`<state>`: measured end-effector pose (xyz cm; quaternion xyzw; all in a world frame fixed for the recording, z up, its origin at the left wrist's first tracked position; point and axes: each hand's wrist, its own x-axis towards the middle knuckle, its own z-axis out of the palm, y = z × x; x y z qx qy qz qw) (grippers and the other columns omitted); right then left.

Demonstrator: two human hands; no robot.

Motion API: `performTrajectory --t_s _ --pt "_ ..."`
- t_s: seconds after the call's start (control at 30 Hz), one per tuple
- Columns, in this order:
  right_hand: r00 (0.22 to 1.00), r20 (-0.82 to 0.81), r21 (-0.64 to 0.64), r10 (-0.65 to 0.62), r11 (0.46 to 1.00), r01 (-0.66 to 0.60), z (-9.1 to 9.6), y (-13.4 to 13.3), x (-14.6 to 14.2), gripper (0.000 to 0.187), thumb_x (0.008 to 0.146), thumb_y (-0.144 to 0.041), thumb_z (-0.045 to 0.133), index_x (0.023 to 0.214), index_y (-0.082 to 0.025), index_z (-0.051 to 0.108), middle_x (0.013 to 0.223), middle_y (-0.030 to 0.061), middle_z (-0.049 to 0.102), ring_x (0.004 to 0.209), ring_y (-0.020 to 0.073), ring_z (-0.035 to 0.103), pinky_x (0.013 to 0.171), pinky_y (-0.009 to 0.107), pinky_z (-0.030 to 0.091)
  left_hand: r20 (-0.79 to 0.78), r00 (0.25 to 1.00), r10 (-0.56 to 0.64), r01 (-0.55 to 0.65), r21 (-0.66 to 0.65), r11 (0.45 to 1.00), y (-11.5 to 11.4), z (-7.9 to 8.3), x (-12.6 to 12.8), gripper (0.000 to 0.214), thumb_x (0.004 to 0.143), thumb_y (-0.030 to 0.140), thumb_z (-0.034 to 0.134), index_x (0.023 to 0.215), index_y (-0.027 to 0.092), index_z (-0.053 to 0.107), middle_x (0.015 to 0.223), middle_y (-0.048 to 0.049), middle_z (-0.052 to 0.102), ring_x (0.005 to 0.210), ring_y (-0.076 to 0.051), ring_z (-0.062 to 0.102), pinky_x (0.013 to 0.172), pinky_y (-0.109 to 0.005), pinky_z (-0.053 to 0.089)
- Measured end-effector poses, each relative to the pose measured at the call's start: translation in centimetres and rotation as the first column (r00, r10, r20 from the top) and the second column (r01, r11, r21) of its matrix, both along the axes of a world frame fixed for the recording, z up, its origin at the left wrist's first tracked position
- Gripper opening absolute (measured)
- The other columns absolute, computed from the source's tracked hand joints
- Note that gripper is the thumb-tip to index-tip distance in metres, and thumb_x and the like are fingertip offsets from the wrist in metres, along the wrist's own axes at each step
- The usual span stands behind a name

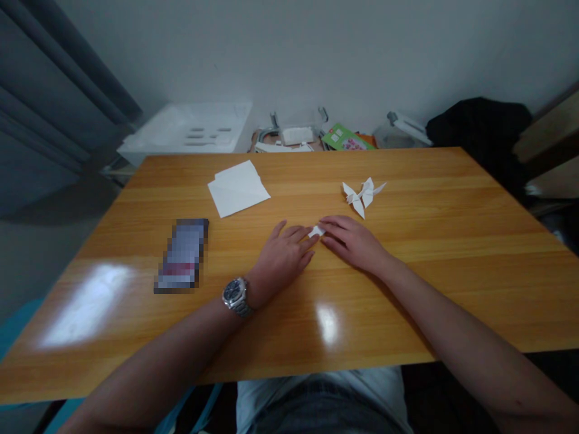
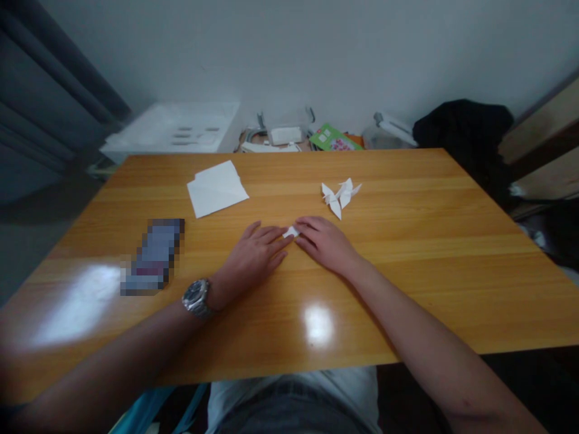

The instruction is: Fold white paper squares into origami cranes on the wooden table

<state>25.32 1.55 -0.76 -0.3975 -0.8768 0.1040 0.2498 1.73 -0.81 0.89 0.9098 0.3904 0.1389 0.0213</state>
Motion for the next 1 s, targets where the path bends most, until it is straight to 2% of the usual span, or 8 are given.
performTrajectory --t_s 0.13,0.27,0.4,0.53,0.73,1.0 --pt "0.990 0.128 -0.072 0.053 0.996 -0.044 -0.1 -1.0 0.0 0.056 0.105 -0.041 0.046 0.157 -0.023 0.041 0.160 0.0134 0.044 0.150 0.0293 0.040 0.122 0.057 0.034 0.009 1.000 0.015 -0.015 -0.007 1.000 -0.3 0.0 0.2 0.038 0.103 0.027 0.049 0.140 0.022 0.058 0.142 -0.0102 0.062 0.128 -0.027 0.058 0.121 -0.057 0.027" --pt "0.976 0.214 -0.090 0.042 0.996 -0.023 -0.6 -1.5 0.1 0.066 0.105 -0.048 0.044 0.163 -0.023 0.025 0.167 0.0125 0.032 0.155 0.0275 0.029 0.126 0.055 0.027 0.011 1.000 0.005 -0.004 -0.035 0.999 -0.1 -0.2 0.1 0.042 0.102 0.027 0.050 0.143 0.021 0.055 0.143 -0.0109 0.062 0.128 -0.027 0.058 0.120 -0.055 0.029" --pt "0.970 0.241 -0.086 0.028 0.996 -0.008 -0.8 -1.5 0.1 0.068 0.105 -0.050 0.043 0.164 -0.021 0.024 0.167 0.0132 0.030 0.155 0.0269 0.027 0.127 0.054 0.026 0.024 0.999 -0.041 0.043 -0.071 0.997 0.4 -0.3 -0.5 0.043 0.102 0.032 0.052 0.144 0.019 0.055 0.145 -0.0102 0.060 0.135 -0.025 0.054 0.122 -0.049 0.031" --pt "0.971 0.237 -0.082 0.022 0.997 -0.003 -0.8 -1.5 0.0 0.068 0.105 -0.050 0.043 0.164 -0.021 0.025 0.167 0.0135 0.030 0.155 0.0275 0.027 0.127 0.055 0.026 -0.009 0.998 -0.060 0.060 -0.016 0.998 0.4 -0.5 -0.7 0.043 0.103 0.033 0.051 0.143 0.018 0.056 0.149 -0.0112 0.057 0.142 -0.027 0.047 0.122 -0.051 0.030" --pt "0.976 0.217 -0.078 0.009 0.997 0.008 -0.6 -1.5 -0.3 0.064 0.105 -0.050 0.042 0.162 -0.023 0.030 0.165 0.0120 0.035 0.154 0.0273 0.032 0.126 0.054 0.028 -0.016 1.000 -0.026 0.026 -0.008 1.000 -0.2 -0.3 -0.3 0.041 0.102 0.029 0.050 0.141 0.018 0.057 0.145 -0.0119 0.060 0.134 -0.027 0.054 0.116 -0.048 0.037" --pt "0.973 0.229 -0.051 -0.020 0.998 0.033 -0.3 -1.7 -0.8 0.060 0.105 -0.049 0.041 0.160 -0.025 0.035 0.164 0.0116 0.038 0.152 0.0285 0.035 0.124 0.056 0.030 -0.001 1.000 -0.016 0.016 -0.032 0.999 -0.1 0.1 -0.4 0.044 0.100 0.030 0.054 0.143 0.018 0.055 0.141 -0.0117 0.062 0.129 -0.026 0.055 0.116 -0.047 0.035"
